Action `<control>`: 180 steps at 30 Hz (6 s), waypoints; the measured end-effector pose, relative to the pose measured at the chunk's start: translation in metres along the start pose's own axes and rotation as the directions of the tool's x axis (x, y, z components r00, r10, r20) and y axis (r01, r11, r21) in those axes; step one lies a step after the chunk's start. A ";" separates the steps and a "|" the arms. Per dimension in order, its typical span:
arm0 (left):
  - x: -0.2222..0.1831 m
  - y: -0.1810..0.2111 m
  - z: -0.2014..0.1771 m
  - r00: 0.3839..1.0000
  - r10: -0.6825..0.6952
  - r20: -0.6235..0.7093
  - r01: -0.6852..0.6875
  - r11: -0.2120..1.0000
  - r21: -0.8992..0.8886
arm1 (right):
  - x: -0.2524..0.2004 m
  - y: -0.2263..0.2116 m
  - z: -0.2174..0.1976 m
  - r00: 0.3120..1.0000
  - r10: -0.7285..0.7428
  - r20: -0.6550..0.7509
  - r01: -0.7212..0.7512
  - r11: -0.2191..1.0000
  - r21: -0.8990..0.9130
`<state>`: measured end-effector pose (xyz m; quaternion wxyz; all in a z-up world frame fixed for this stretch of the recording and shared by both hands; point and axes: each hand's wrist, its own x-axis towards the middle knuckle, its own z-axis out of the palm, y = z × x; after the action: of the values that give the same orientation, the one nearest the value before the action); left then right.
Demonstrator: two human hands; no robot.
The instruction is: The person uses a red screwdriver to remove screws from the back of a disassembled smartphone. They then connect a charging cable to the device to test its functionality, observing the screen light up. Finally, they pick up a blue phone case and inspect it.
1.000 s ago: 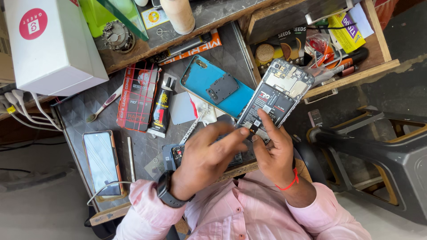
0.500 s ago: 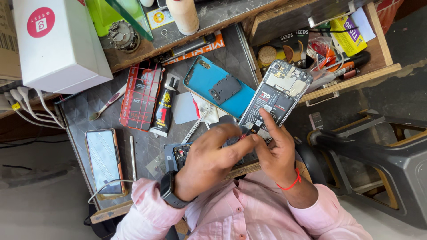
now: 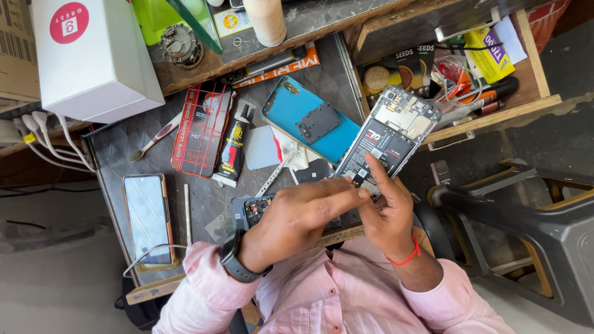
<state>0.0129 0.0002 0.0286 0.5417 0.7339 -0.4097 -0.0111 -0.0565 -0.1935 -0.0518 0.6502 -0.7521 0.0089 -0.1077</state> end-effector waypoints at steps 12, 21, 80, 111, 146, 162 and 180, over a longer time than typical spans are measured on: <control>-0.014 -0.016 0.007 0.926 -0.258 -0.276 0.074 0.840 -0.538 | -0.006 0.005 0.001 0.996 -0.016 -0.084 0.020 0.999 0.043; 0.012 -0.044 0.002 0.886 -0.256 -0.387 0.454 0.653 0.606 | -0.010 0.017 -0.003 0.967 -0.003 -0.254 0.038 0.990 0.133; 0.000 -0.052 -0.009 0.948 -0.276 -0.160 0.313 0.711 0.629 | -0.005 0.004 -0.009 0.947 -0.019 -0.322 0.232 0.733 0.640; -0.011 -0.038 -0.014 0.876 -0.017 -0.483 0.202 0.921 0.334 | 0.002 -0.001 -0.009 0.943 0.306 0.132 -0.305 0.635 0.710; 0.000 -0.027 -0.007 0.958 -0.198 -0.209 0.255 0.920 0.296 | 0.008 -0.001 0.015 0.904 0.295 0.311 -0.426 0.539 0.727; -0.018 -0.051 -0.006 0.778 -0.619 0.107 0.513 0.527 -0.678 | -0.004 0.022 0.002 0.850 0.332 0.408 -0.525 0.490 0.695; -0.012 -0.041 -0.009 0.763 -0.628 0.151 0.613 0.631 -0.474 | -0.013 0.019 0.010 0.982 0.140 0.128 -0.184 0.864 0.469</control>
<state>0.0331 0.0183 -0.0058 0.6800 0.6645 -0.1070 -0.2910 -0.0648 -0.1850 -0.0740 0.8222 -0.5687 0.0160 -0.0180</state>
